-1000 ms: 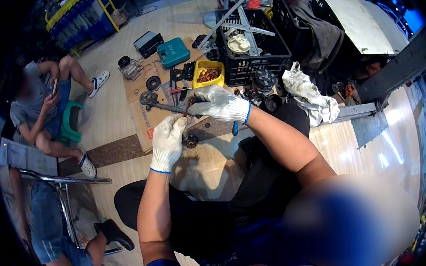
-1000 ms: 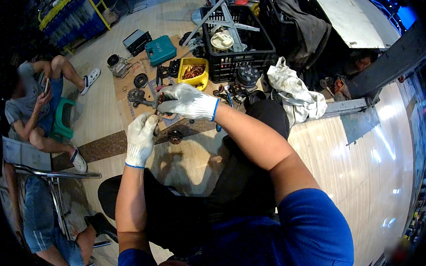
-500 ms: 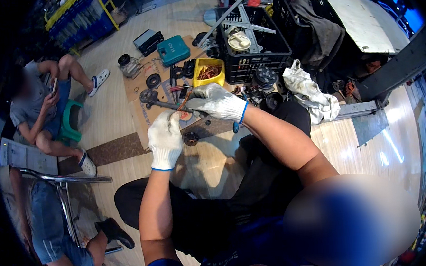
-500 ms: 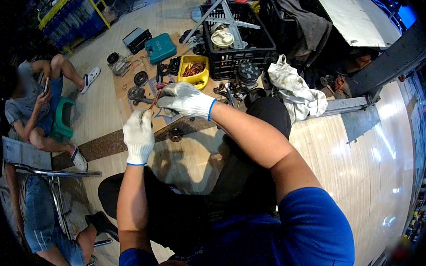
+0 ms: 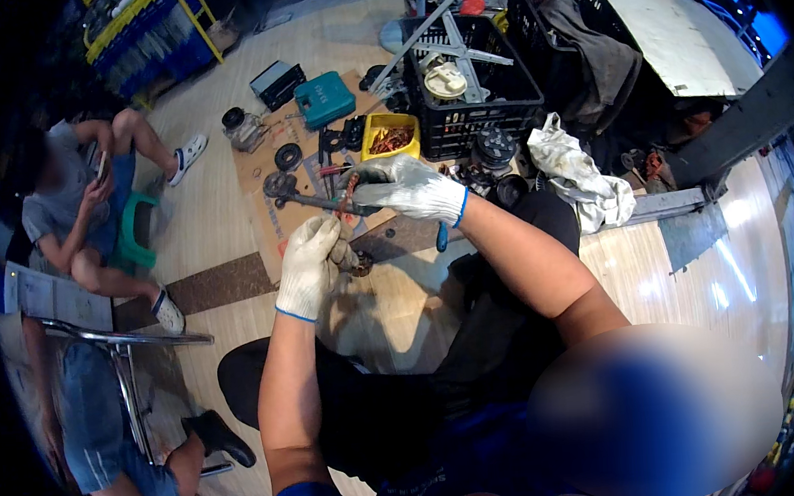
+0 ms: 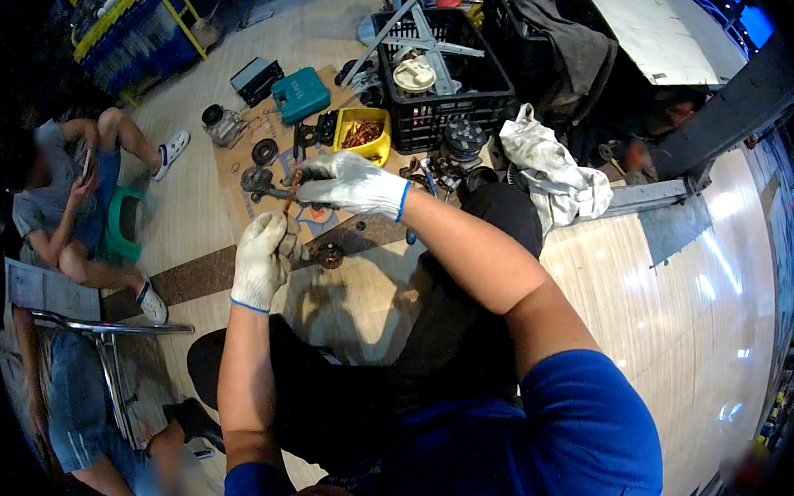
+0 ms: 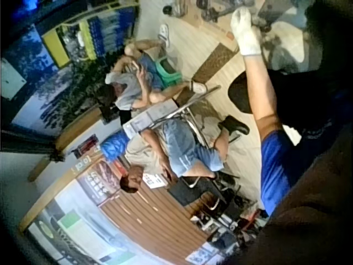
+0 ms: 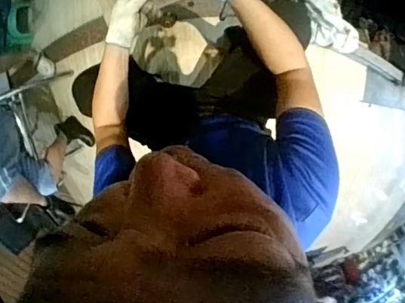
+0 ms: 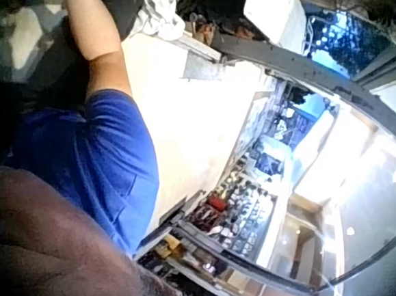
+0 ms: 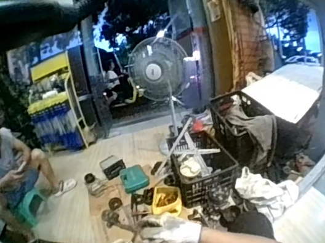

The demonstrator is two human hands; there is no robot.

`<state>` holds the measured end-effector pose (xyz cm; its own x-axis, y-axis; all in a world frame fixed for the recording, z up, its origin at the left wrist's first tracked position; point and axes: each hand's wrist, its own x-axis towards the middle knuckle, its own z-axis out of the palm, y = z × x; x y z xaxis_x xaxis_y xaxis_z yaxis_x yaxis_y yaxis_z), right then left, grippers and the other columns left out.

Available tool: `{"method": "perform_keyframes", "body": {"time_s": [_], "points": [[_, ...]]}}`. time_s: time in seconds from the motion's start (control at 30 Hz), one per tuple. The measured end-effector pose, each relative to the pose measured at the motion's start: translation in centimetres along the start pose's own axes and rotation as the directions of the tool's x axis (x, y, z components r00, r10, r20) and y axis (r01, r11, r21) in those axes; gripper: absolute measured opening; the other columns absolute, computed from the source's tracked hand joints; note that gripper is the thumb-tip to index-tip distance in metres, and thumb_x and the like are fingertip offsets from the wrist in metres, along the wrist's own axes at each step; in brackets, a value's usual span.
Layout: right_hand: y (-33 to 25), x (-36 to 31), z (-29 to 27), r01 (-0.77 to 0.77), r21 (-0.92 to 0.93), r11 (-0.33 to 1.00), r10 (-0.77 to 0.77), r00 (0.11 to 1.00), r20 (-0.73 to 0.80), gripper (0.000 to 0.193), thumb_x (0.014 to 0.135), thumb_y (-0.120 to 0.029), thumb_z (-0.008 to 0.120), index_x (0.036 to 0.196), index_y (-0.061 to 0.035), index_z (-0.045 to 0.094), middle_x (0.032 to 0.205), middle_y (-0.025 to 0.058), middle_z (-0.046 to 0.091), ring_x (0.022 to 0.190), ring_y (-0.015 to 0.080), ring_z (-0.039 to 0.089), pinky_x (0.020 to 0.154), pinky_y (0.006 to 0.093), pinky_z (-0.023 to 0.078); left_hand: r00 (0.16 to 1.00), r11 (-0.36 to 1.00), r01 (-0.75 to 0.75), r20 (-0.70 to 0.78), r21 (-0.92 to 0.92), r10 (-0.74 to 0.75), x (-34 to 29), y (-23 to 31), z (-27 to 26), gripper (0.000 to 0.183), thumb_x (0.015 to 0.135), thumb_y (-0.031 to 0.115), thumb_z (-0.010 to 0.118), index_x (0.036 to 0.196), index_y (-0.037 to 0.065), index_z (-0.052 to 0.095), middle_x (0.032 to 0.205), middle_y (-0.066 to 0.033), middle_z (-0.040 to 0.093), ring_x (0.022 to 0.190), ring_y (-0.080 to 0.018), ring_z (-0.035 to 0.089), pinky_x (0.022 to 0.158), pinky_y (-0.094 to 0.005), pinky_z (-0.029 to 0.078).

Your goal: The person, wearing gloves, disassembles a mechanical component using pliers to remove internal clips and wires.

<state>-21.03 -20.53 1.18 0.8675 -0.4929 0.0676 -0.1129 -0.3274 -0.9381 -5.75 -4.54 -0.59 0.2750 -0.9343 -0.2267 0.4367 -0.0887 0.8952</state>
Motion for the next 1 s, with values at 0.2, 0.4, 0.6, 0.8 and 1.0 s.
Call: {"method": "perform_keyframes", "body": {"time_s": [0.2, 0.4, 0.6, 0.8, 1.0], "points": [[-1.4, -0.6, 0.1, 0.063, -0.116, 0.991, -0.064, 0.998, -0.006, 0.043, 0.087, -0.035, 0.070, 0.109, 0.0021, 0.067, 0.099, 0.0203, 0.069, 0.085, 0.0218, 0.070, 0.077, 0.0324, 0.054, 0.986, 0.803, -0.053, -0.097, 0.593, 0.137, -0.4, 0.5, 0.9, 0.030, 0.098, 0.028, 0.060, 0.091, 0.000, 0.064, 0.066, -0.0019, 0.056, 0.059, -0.0087, 0.050, 0.052, -0.0249, 0.040], [-0.1, -0.7, 1.0, 0.142, -0.187, 0.972, -0.165, 0.980, -0.111, 0.025, 0.091, -0.027, 0.063, 0.101, -0.0053, 0.070, 0.073, 0.0119, 0.065, 0.063, 0.0193, 0.067, 0.059, 0.0322, 0.052, 0.702, 0.077, -0.298, 0.163, 0.951, 0.693, -0.1, -0.2, 2.2, 0.024, 0.086, 0.022, 0.070, 0.099, 0.001, 0.070, 0.087, -0.0198, 0.069, 0.077, -0.0368, 0.066, 0.071, -0.0427, 0.052], [1.8, -0.2, 0.1, 0.334, -0.376, 0.864, -0.316, 0.942, 0.111, 0.024, 0.089, -0.023, 0.065, 0.105, -0.0069, 0.071, 0.093, 0.0166, 0.070, 0.083, 0.0328, 0.067, 0.073, 0.0388, 0.053, 0.714, -0.298, -0.175, 0.330, 0.938, 0.618, -0.2, 1.0, 0.9, 0.018, 0.085, 0.025, 0.070, 0.091, 0.008, 0.070, 0.080, -0.0137, 0.067, 0.078, -0.0340, 0.064, 0.072, -0.0441, 0.049], [-0.5, -0.7, -0.6, 0.289, -0.539, 0.791, -0.177, 0.952, 0.250, 0.028, 0.086, -0.027, 0.067, 0.106, -0.0077, 0.068, 0.088, 0.0217, 0.068, 0.084, 0.0408, 0.067, 0.073, 0.0463, 0.053, 0.802, -0.386, -0.175, 0.358, 0.906, 0.478, -0.8, 1.4, 0.3, 0.018, 0.086, 0.027, 0.069, 0.088, 0.010, 0.069, 0.078, -0.0127, 0.066, 0.078, -0.0333, 0.064, 0.073, -0.0435, 0.049], [-1.0, -1.1, 0.4, 0.318, -0.716, 0.622, -0.199, 0.948, 0.249, 0.019, 0.080, -0.010, 0.062, 0.098, -0.0050, 0.066, 0.084, 0.0199, 0.068, 0.083, 0.0386, 0.069, 0.072, 0.0466, 0.054, 0.891, -0.365, -0.159, 0.292, 0.917, 0.348, -0.5, 1.7, 0.2, 0.023, 0.088, 0.031, 0.067, 0.086, 0.008, 0.067, 0.077, -0.0162, 0.066, 0.074, -0.0366, 0.064, 0.069, -0.0476, 0.049]]}}
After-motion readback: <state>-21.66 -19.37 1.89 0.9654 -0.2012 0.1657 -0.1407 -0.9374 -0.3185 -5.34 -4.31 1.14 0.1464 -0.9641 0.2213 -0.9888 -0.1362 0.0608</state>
